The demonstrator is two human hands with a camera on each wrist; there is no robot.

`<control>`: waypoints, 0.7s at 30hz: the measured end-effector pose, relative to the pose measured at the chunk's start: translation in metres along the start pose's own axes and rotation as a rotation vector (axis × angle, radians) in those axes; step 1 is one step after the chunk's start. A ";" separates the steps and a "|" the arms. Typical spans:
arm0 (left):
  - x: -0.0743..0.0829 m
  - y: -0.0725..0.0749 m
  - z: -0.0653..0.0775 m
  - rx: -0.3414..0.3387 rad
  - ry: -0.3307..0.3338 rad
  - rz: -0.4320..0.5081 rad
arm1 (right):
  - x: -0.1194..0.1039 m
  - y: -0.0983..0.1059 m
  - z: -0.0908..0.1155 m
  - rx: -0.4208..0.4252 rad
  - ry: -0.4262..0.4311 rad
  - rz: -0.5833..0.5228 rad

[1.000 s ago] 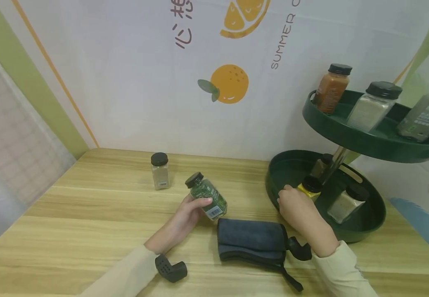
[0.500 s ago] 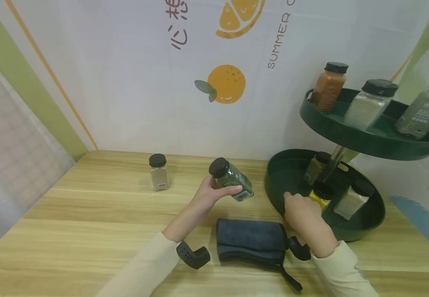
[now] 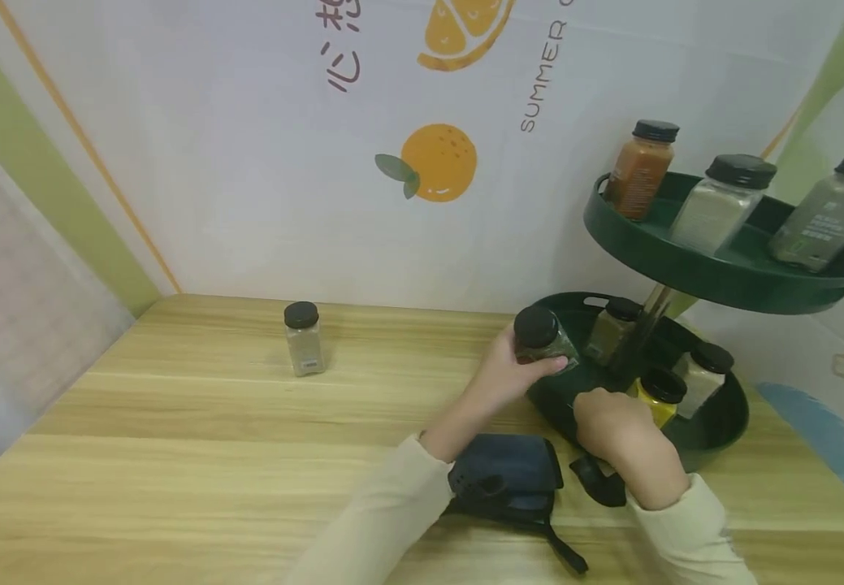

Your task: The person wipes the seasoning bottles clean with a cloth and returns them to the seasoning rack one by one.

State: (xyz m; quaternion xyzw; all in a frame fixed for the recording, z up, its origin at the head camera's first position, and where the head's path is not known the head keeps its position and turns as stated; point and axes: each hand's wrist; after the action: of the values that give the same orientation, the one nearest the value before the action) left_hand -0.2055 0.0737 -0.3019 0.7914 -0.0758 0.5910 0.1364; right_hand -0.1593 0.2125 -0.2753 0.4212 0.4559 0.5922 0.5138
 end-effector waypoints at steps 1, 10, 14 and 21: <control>-0.001 -0.004 -0.003 0.003 -0.013 -0.037 | -0.003 0.000 0.000 0.001 0.013 -0.001; -0.016 -0.030 -0.011 0.008 -0.004 -0.495 | -0.014 -0.003 0.006 0.103 0.033 -0.017; -0.021 -0.034 -0.011 -0.024 0.011 -0.618 | -0.008 0.000 0.006 0.096 0.014 -0.018; -0.027 -0.038 -0.011 -0.070 0.010 -0.763 | -0.004 0.003 0.006 0.075 0.014 -0.015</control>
State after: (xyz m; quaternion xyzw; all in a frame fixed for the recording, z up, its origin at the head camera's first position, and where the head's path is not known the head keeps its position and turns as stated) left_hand -0.2131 0.1121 -0.3297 0.7546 0.2047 0.4988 0.3741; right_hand -0.1540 0.2086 -0.2717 0.4327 0.4847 0.5737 0.4988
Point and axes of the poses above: each hand's wrist, its own z-axis away from the middle knuckle, its own y-axis out of the back of the hand, x = y × z, and after that the axes turned 4 degrees about -z, right-handed
